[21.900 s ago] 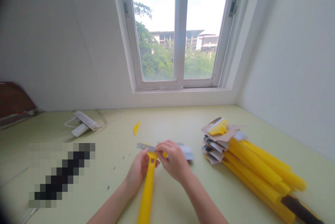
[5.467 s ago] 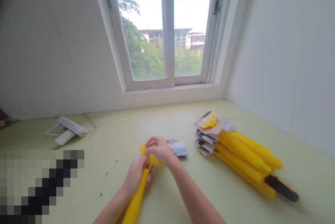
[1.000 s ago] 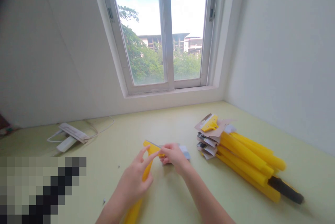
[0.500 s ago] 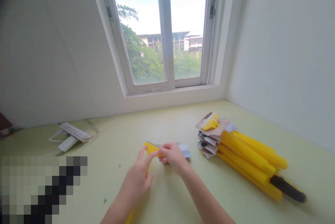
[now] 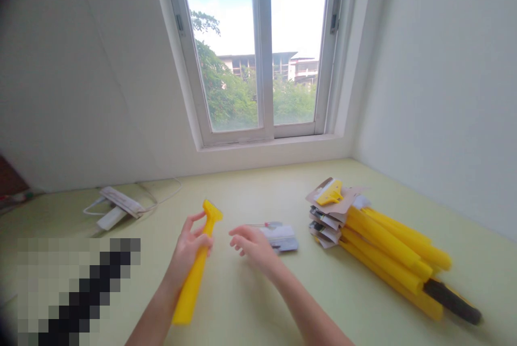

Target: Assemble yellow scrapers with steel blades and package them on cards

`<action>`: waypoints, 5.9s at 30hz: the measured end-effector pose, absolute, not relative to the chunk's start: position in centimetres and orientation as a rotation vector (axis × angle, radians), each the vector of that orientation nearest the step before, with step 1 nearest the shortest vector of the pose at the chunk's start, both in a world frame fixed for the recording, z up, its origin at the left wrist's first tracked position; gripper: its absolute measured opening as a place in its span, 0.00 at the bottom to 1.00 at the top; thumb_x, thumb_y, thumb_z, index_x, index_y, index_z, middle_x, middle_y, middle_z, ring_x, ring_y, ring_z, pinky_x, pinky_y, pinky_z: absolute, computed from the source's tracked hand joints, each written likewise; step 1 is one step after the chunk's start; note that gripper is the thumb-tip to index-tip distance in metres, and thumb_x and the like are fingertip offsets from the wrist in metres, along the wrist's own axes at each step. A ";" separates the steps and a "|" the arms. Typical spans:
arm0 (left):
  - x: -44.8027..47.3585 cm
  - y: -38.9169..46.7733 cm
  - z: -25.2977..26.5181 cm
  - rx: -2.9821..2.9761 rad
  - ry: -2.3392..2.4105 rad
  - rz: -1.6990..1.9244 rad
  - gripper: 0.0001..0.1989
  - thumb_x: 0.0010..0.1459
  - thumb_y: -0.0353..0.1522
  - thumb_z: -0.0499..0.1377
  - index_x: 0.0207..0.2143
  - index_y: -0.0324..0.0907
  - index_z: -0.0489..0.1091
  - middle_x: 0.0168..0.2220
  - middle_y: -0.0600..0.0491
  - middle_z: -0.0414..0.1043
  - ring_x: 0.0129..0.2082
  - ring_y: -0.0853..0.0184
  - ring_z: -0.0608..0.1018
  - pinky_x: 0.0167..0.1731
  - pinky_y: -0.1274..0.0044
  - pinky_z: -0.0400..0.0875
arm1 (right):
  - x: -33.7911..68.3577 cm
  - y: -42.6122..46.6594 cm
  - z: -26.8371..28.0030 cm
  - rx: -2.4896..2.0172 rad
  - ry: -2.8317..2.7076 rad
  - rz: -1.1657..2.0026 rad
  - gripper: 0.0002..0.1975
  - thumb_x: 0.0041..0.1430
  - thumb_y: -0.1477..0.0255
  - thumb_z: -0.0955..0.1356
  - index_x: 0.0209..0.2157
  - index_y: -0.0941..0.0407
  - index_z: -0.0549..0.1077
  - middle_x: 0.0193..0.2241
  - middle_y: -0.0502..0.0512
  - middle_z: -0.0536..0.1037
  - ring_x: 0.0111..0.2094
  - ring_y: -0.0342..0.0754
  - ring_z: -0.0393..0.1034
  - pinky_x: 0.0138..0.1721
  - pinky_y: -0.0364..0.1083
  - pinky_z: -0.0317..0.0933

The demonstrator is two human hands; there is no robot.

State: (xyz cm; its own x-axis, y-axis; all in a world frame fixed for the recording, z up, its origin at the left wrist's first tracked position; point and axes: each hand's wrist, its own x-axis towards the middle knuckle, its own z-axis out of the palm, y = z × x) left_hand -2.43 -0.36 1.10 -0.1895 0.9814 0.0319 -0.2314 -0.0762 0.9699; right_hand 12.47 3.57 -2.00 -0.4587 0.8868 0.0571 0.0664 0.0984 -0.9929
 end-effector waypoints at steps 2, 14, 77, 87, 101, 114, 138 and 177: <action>-3.9 -0.1 1.5 0.854 0.989 1.513 0.24 0.40 0.22 0.54 0.42 0.46 0.56 0.21 0.60 0.65 0.13 0.78 0.63 0.15 0.85 0.57 | 10.9 3.2 -3.0 -0.975 -1.905 1.152 0.10 0.49 0.73 0.62 0.33 0.56 0.72 0.28 0.52 0.73 0.31 0.44 0.65 0.33 0.43 0.58; -6.5 0.6 0.0 0.555 0.587 1.578 0.27 0.44 0.21 0.52 0.45 0.53 0.56 0.36 0.53 0.65 0.18 0.81 0.65 0.16 0.88 0.61 | 1.0 3.3 -4.0 -1.036 -2.225 0.570 0.11 0.52 0.78 0.59 0.34 0.56 0.70 0.33 0.54 0.73 0.33 0.45 0.65 0.32 0.41 0.56; 1.3 1.4 -2.0 0.711 0.670 1.255 0.31 0.35 0.22 0.54 0.45 0.47 0.51 0.27 0.58 0.63 0.17 0.78 0.64 0.15 0.85 0.52 | 17.4 7.2 -1.7 -1.198 -1.682 0.476 0.11 0.51 0.67 0.62 0.30 0.56 0.74 0.32 0.56 0.74 0.37 0.49 0.65 0.38 0.47 0.57; -0.2 2.6 -2.8 0.652 0.762 1.299 0.34 0.36 0.24 0.54 0.47 0.49 0.47 0.23 0.60 0.61 0.16 0.77 0.64 0.16 0.84 0.54 | 18.3 8.7 -4.1 -1.487 -1.975 0.199 0.08 0.49 0.71 0.63 0.24 0.54 0.74 0.28 0.55 0.75 0.36 0.50 0.65 0.37 0.47 0.53; -0.5 2.8 -3.2 0.706 0.842 1.305 0.36 0.35 0.23 0.53 0.49 0.46 0.45 0.19 0.61 0.62 0.14 0.76 0.63 0.17 0.83 0.54 | 18.5 4.9 -0.4 -0.983 -1.903 0.306 0.11 0.55 0.78 0.58 0.34 0.56 0.69 0.30 0.55 0.71 0.34 0.47 0.64 0.36 0.45 0.58; -0.2 2.4 -2.7 0.740 0.874 1.249 0.36 0.35 0.23 0.52 0.50 0.44 0.45 0.19 0.60 0.64 0.15 0.75 0.63 0.17 0.83 0.54 | 18.4 5.1 -0.9 -0.996 -1.969 0.257 0.13 0.53 0.82 0.57 0.35 0.56 0.68 0.30 0.55 0.69 0.35 0.46 0.63 0.37 0.45 0.57; 0.1 1.8 -2.1 0.782 0.922 1.232 0.35 0.37 0.25 0.51 0.51 0.43 0.45 0.16 0.60 0.63 0.14 0.76 0.62 0.18 0.84 0.53 | 18.3 5.2 -1.1 -0.985 -1.968 0.269 0.14 0.51 0.84 0.58 0.35 0.56 0.69 0.30 0.54 0.69 0.34 0.46 0.63 0.37 0.44 0.58; 0.4 1.9 -2.1 0.811 0.915 1.292 0.31 0.33 0.22 0.52 0.44 0.44 0.54 0.23 0.59 0.65 0.13 0.76 0.63 0.14 0.81 0.54 | 18.5 4.3 0.5 -1.070 -1.804 0.387 0.13 0.56 0.65 0.59 0.27 0.57 0.69 0.17 0.47 0.65 0.18 0.39 0.56 0.20 0.39 0.51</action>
